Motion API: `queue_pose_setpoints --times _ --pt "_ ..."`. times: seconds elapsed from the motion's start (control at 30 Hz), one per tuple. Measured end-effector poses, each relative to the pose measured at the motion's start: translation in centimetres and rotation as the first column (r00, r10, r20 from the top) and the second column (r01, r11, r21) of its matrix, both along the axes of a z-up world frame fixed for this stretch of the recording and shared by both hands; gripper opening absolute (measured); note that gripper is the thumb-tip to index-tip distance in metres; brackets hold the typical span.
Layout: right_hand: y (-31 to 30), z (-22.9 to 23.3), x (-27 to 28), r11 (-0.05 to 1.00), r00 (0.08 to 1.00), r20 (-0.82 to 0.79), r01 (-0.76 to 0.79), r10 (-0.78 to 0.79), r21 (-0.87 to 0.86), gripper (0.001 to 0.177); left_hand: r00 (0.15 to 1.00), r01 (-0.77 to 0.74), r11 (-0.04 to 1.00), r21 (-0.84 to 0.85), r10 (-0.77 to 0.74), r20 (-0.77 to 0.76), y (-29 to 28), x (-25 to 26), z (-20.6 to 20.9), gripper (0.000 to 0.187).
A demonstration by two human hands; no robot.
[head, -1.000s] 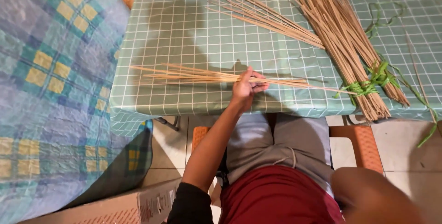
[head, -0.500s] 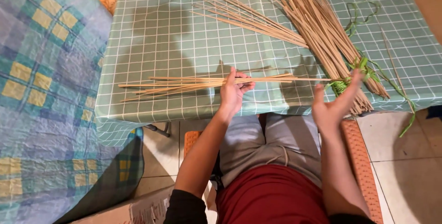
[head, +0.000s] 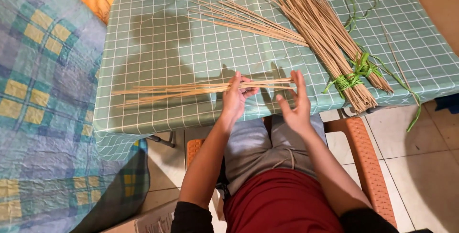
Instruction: The person is organizing and aligning thin wooden sticks into a bundle on a table with a green checkered cloth.
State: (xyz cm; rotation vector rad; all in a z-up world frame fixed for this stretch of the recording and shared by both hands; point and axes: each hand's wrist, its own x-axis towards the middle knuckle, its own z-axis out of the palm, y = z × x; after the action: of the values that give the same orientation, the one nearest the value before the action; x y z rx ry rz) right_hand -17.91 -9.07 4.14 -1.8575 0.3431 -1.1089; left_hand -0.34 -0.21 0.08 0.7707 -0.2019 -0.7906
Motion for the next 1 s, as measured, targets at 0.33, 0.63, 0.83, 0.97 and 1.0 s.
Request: queue_pose_setpoints --times 0.33,0.63,0.83,0.97,1.0 --pt "-1.8 -2.3 2.2 0.976 0.973 0.229 -0.068 0.019 0.206 0.072 0.999 -0.016 1.000 -0.018 0.016 -0.034 0.3 0.0 0.6 0.046" --pt "-1.6 -3.2 1.5 0.983 0.996 0.083 0.021 -0.037 0.182 0.052 1.000 0.006 0.999 -0.039 -0.006 -0.005 -0.6 0.3 -1.3 0.032" --pt "-1.7 -3.4 1.4 0.983 0.995 0.094 0.012 -0.029 0.185 0.053 0.999 0.005 0.999 -0.047 -0.004 0.037 -0.2 -0.1 -0.3 0.019" --pt "-1.2 -2.7 1.8 0.988 0.989 0.141 0.012 -0.034 0.153 0.080 0.999 -0.006 0.998 -0.058 0.009 0.043 0.1 -0.5 0.6 0.019" --pt "-1.2 -2.6 1.7 0.988 0.989 0.142 0.013 -0.035 0.153 0.080 0.999 -0.005 0.998 -0.058 0.008 0.045 0.1 -0.5 0.9 0.019"
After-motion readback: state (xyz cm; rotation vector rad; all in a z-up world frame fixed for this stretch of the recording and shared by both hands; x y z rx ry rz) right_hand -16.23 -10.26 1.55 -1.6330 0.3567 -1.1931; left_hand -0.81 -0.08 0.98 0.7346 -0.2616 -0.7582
